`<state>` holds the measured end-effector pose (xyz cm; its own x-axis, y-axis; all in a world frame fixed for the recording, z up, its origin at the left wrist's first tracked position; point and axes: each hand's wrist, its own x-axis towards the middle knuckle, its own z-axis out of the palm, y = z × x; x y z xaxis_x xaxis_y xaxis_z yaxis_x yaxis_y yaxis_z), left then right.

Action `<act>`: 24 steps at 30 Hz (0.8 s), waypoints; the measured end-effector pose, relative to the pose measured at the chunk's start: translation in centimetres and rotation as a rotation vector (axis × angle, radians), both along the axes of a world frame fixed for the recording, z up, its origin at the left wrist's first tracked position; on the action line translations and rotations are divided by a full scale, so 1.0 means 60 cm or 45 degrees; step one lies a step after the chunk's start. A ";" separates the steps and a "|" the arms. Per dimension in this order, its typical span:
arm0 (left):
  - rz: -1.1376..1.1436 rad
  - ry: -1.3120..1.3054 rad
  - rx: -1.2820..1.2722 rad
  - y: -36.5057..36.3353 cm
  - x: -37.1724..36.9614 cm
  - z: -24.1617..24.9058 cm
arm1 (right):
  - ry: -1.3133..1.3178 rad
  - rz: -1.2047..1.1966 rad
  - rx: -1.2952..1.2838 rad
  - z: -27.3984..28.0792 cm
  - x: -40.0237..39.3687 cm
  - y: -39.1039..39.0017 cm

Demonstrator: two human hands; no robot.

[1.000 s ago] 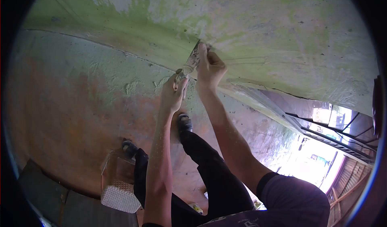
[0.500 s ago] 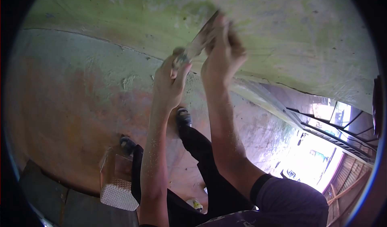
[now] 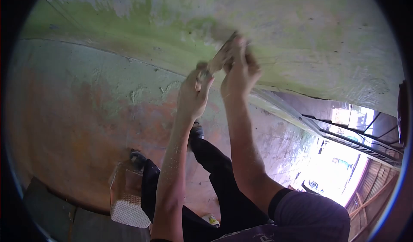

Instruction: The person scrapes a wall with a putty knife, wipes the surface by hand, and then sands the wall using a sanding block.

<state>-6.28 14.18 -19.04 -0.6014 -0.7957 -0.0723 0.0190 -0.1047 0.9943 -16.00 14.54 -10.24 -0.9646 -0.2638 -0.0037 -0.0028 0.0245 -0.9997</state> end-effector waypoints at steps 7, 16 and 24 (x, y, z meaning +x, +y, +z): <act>-0.019 0.067 0.155 0.001 0.017 0.045 | 0.003 0.069 0.099 0.034 -0.004 -0.007; 0.038 -0.108 0.033 0.152 0.122 0.066 | -0.198 0.133 0.494 0.071 0.074 0.126; 0.042 -0.059 -0.219 0.380 0.414 0.336 | 0.139 1.094 0.873 0.247 0.395 0.449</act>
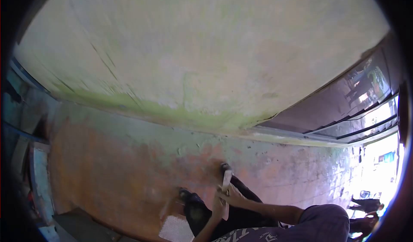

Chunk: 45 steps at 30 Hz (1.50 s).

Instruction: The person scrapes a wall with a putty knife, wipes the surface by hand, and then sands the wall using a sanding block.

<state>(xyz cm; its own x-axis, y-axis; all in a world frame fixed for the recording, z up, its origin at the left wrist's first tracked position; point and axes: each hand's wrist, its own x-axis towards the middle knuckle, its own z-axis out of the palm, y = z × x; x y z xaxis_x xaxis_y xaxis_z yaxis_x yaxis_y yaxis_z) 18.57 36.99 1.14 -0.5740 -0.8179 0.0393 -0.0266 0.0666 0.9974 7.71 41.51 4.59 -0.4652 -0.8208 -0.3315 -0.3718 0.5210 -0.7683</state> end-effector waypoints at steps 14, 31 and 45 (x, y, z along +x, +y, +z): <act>0.814 0.054 0.423 -0.066 0.190 0.192 | 0.468 -0.726 -0.535 0.469 -0.228 -0.095; 0.873 0.923 1.341 -0.004 0.090 0.350 | 0.835 -0.227 -0.709 0.516 -0.393 -0.244; 1.410 1.039 0.826 0.143 0.175 0.320 | 0.578 -0.150 -0.898 0.421 -0.351 -0.317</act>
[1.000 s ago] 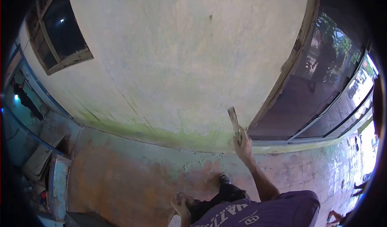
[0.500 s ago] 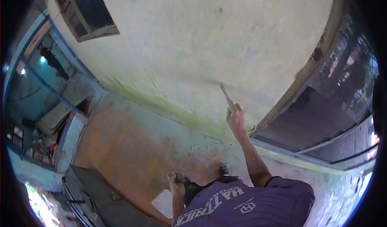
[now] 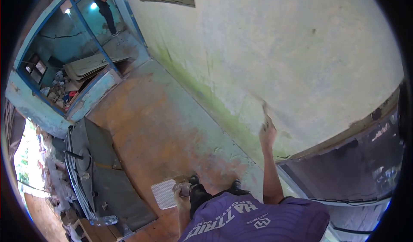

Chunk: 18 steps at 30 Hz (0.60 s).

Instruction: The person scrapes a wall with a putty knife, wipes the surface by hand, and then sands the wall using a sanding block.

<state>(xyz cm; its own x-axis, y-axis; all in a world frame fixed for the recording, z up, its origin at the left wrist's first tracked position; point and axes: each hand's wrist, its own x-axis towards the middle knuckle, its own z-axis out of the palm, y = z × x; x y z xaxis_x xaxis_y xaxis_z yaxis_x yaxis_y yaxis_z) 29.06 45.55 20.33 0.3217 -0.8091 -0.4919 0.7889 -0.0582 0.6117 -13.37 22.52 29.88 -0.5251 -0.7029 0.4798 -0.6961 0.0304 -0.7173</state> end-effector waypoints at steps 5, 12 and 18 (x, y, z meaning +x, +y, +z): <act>-0.035 -0.143 -0.155 -0.024 0.060 -0.030 | -1.215 -0.326 0.462 -0.154 -0.002 0.067; -0.122 -0.262 0.011 -0.155 0.146 0.016 | -1.001 -0.292 0.512 -0.134 0.113 0.077; -0.586 -0.652 -0.028 -0.276 0.227 0.003 | -1.237 -0.258 0.602 -0.175 0.199 0.120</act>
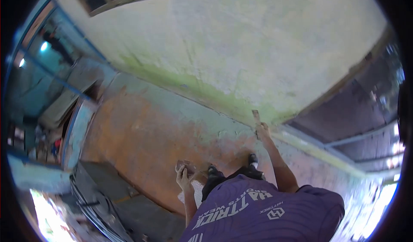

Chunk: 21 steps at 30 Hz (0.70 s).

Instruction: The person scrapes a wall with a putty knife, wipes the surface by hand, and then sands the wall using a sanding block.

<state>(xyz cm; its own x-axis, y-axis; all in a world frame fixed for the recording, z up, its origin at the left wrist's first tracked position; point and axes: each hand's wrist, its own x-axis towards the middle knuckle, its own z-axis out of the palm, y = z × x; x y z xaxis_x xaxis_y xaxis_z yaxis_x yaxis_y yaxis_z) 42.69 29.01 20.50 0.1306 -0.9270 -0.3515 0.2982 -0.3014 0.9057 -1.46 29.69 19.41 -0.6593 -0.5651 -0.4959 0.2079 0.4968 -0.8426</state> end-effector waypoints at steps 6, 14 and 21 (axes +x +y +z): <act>-0.574 -0.369 -0.169 -0.059 0.003 -0.066 | -0.068 0.006 0.073 0.016 0.111 0.088; -1.295 -0.583 -0.211 -0.059 -0.116 -0.082 | -0.335 -0.189 -0.085 0.027 0.179 0.230; -1.518 -0.668 -0.195 -0.054 -0.229 -0.056 | -0.228 -0.283 0.077 0.054 0.129 0.299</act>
<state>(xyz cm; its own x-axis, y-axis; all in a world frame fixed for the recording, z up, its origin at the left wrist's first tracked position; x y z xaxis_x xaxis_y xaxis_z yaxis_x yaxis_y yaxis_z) 28.95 25.78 17.15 -0.7036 -0.5933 -0.3911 -0.4745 -0.0175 0.8801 6.27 47.62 22.65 -0.6627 -0.3827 -0.6437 0.4597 0.4706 -0.7531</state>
